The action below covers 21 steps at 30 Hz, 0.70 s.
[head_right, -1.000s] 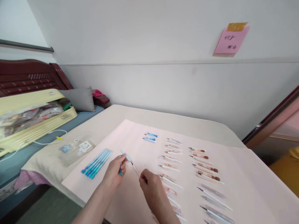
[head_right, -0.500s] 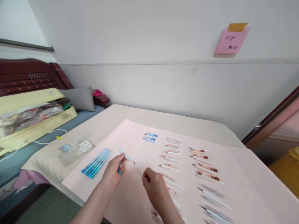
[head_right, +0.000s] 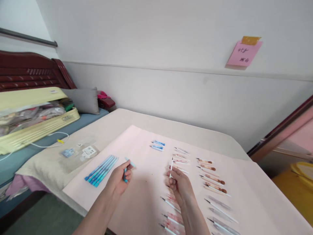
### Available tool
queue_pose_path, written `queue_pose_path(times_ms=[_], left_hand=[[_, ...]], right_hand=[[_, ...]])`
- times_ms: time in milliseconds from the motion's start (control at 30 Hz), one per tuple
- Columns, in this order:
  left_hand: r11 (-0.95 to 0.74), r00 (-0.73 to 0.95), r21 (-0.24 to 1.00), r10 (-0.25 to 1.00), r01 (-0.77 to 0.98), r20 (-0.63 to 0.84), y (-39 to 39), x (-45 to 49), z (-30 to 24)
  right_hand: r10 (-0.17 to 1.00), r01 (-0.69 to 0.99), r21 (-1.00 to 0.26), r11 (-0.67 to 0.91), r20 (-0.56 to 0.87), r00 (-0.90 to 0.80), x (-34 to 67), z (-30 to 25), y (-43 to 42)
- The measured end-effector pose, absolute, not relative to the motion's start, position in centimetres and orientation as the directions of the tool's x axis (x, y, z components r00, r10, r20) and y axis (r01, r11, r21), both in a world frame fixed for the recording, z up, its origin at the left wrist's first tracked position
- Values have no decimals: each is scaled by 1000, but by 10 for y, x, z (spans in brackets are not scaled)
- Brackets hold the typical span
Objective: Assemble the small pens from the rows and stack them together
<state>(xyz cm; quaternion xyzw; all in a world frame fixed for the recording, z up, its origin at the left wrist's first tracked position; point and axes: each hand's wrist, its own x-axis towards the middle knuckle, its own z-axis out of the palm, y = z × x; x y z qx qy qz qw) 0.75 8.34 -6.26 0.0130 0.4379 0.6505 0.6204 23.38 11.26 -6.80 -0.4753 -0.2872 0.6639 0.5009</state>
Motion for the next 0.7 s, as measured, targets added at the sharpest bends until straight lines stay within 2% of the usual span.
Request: queue_pose_path(times_ms=[133, 300, 367, 500, 700], left_hand=[[167, -210, 567, 816, -806, -538, 82, 8, -60], [206, -171, 540, 807, -816, -566, 81, 14, -57], [214, -161, 535, 807, -817, -568, 80, 15, -56], [233, -122, 498, 805, -835, -581, 81, 14, -54], [266, 4, 336, 790, -904, -613, 84, 4, -49]], right_hand=[[903, -552, -727, -408, -410, -128, 232, -76, 115], [854, -625, -611, -485, -485, -189, 225, -78, 112], [858, -622, -624, -474, -485, -168, 222, -74, 111], [894, -530, -731, -430, -425, -139, 214, -64, 104], [923, -356, -857, -372, -304, -235, 203, -52, 90]])
